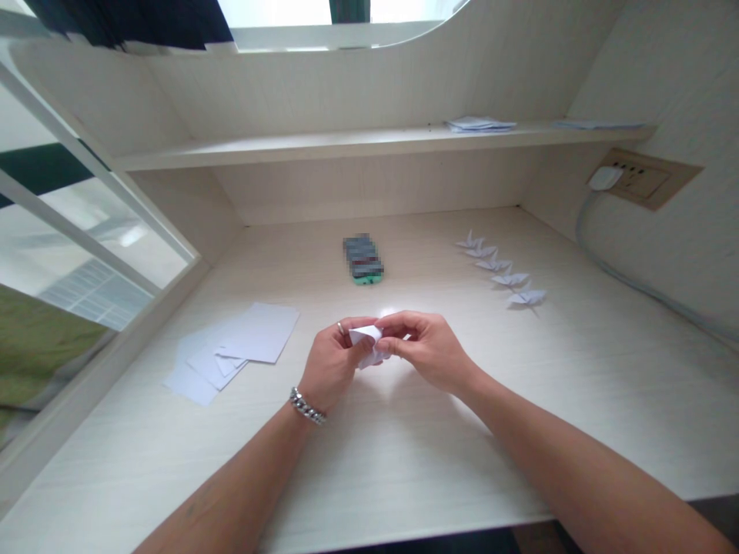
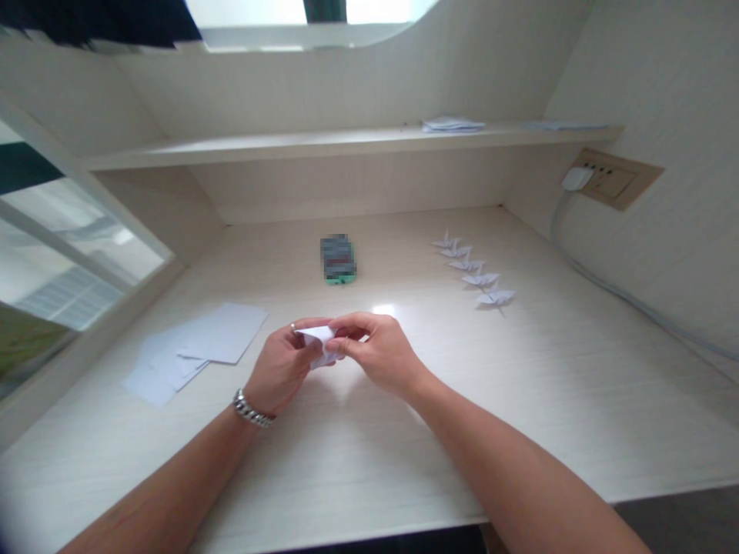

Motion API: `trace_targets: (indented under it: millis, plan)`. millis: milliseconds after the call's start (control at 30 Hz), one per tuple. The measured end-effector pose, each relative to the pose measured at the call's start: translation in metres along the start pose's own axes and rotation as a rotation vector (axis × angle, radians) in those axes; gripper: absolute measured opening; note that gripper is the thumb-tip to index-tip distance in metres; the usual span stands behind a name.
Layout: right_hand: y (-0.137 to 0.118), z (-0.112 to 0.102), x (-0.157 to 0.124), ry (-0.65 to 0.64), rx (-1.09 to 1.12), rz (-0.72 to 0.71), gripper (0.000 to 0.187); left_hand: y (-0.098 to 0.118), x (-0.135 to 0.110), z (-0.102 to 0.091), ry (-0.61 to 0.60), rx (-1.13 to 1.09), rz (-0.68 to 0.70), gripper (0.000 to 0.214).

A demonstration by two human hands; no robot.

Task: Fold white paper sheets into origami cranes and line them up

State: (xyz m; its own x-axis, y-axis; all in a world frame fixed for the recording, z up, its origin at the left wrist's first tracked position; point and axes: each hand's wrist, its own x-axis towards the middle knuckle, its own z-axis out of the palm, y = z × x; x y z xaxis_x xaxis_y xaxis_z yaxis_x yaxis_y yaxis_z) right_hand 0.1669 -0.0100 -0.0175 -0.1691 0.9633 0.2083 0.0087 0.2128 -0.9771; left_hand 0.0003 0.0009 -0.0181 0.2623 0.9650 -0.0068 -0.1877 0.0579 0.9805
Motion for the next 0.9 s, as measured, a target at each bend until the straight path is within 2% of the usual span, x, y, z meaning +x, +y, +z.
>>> trace_targets:
  millis: [233, 500, 633, 767, 900]
  plan:
    - [-0.0043, 0.0011, -0.0019, 0.049, -0.130, -0.039, 0.022, 0.0038, -0.0025, 0.0035, 0.006, 0.111, 0.031, 0.043]
    - [-0.0038, 0.0009, -0.0008, 0.195, -0.177, -0.027, 0.017, 0.0024, -0.0030, 0.0063, 0.077, 0.135, 0.046, 0.043]
    - [-0.0046, -0.0001, 0.0010, 0.182, -0.146, -0.013, 0.014, 0.0043, -0.0036, 0.0075, 0.053, 0.214, 0.109, 0.044]
    - [-0.0028, -0.0012, 0.0019, 0.162, -0.073, 0.035, 0.013, 0.0041, -0.0026, 0.0058, 0.042, 0.273, 0.132, 0.033]
    - [-0.0031, -0.0015, 0.0017, 0.121, -0.108, 0.048, 0.013, 0.0042, -0.0019, 0.0036, 0.063, 0.331, 0.142, 0.029]
